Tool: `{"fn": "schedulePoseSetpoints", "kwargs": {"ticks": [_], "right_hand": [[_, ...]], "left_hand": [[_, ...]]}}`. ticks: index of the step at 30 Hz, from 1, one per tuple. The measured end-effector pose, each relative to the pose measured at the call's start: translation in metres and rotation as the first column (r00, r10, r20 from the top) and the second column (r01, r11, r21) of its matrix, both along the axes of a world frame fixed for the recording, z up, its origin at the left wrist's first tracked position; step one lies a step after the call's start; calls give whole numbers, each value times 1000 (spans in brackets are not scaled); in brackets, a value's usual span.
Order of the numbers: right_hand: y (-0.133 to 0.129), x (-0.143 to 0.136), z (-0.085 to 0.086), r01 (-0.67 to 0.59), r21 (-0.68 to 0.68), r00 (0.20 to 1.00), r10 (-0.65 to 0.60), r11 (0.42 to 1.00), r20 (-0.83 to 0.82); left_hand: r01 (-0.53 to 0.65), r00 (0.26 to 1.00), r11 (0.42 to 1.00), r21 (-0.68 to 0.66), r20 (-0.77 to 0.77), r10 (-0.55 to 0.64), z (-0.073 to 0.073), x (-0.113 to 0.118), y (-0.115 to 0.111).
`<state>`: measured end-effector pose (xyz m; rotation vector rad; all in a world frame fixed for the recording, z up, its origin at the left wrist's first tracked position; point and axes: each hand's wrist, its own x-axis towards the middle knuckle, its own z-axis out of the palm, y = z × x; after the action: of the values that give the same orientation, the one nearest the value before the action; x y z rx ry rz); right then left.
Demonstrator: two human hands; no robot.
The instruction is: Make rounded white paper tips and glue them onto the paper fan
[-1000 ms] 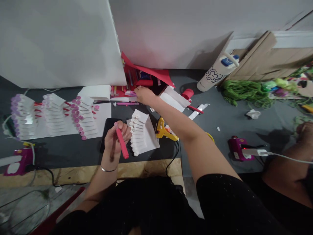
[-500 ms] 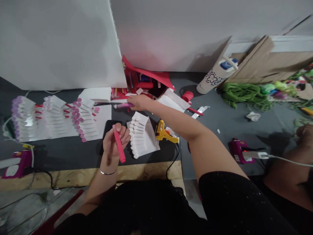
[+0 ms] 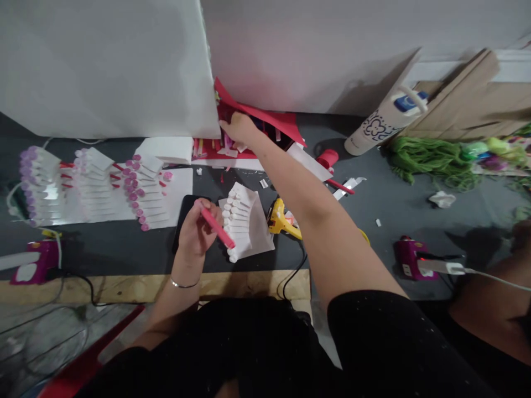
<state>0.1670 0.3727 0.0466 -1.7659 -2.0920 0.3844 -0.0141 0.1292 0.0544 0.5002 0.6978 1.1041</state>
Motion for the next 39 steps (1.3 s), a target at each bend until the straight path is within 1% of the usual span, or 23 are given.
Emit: {"fn": "schedulePoseSetpoints", "kwargs": {"ticks": [1, 3, 4, 6, 7, 9, 10, 12, 13, 15, 16, 18, 20, 21, 23, 25, 27, 30, 32, 33, 36, 37, 39], "right_hand": [[-6, 1, 6, 23, -69, 999, -21, 997, 30], [-33, 11, 22, -16, -61, 999, 18, 998, 37], [-54, 19, 30, -44, -39, 999, 43, 998, -21], [-105, 37, 45, -112, -73, 963, 91, 991, -253], [-133, 46, 51, -178, -151, 913, 106, 972, -394], [-188, 57, 56, -375, -275, 757, 122, 885, -642], [-213, 59, 56, -439, -291, 666, 91, 850, -740], [-253, 53, 50, -479, -255, 460, -7, 840, -888], [-268, 47, 46, -444, -216, 357, -49, 870, -933], [-287, 32, 35, -294, -173, 238, -104, 940, -966], [-293, 25, 31, -207, -175, 228, -126, 963, -966], [-298, 18, 24, -68, -187, 250, -165, 980, -954], [-296, 20, 22, 50, -214, 272, -220, 975, -937], [-293, 26, 22, 124, -231, 259, -256, 965, -932], [-288, 43, 23, 308, -260, 182, -325, 915, -928], [-285, 63, 24, 444, -251, 103, -327, 860, -939], [-289, 78, 23, 419, -242, 127, -320, 875, -939], [-308, 87, 16, 274, -258, 280, -334, 926, -900], [-323, 88, 8, 237, -240, 418, -322, 941, -849], [-329, 88, 3, 244, -198, 507, -299, 949, -808], [-337, 90, -13, 232, -18, 807, -202, 973, -554], [-336, 91, -18, 202, 19, 879, -172, 979, -445], [-333, 94, -26, 128, 19, 955, -118, 992, -272]], "left_hand": [[-31, 999, 999, -16, -32, 31, -2, 1, 1], [-85, 994, 996, -32, -77, 82, -4, 2, 2], [-107, 991, 994, -24, -89, 104, -4, 3, 3], [-123, 988, 992, 18, -97, 124, -4, 6, 3], [-121, 987, 992, 44, -98, 125, -4, 8, 3], [-99, 988, 991, 93, -110, 110, -2, 13, 0], [-82, 988, 990, 115, -124, 96, -1, 17, -2], [-30, 984, 987, 155, -169, 57, 2, 25, -8], [12, 978, 985, 174, -208, 25, 5, 29, -11], [122, 941, 967, 223, -336, -41, 11, 37, -20], [187, 903, 949, 254, -424, -65, 14, 40, -24], [324, 797, 893, 312, -599, -80, 21, 43, -32], [405, 703, 846, 346, -710, -46, 27, 44, -40], [408, 674, 841, 356, -739, -14, 29, 43, -43], [358, 633, 856, 373, -771, 71, 30, 40, -49], [331, 593, 867, 373, -797, 116, 28, 37, -56], [406, 558, 848, 341, -827, 66, 23, 37, -63], [589, 483, 752, 297, -875, -32, 8, 46, -75], [657, 427, 693, 298, -904, -17, -5, 53, -82], [682, 402, 670, 293, -916, -9, -11, 55, -85], [738, 329, 622, 261, -944, 6, -25, 58, -88], [745, 308, 617, 253, -951, 18, -28, 57, -88], [741, 287, 621, 255, -957, 51, -31, 52, -87]]}}
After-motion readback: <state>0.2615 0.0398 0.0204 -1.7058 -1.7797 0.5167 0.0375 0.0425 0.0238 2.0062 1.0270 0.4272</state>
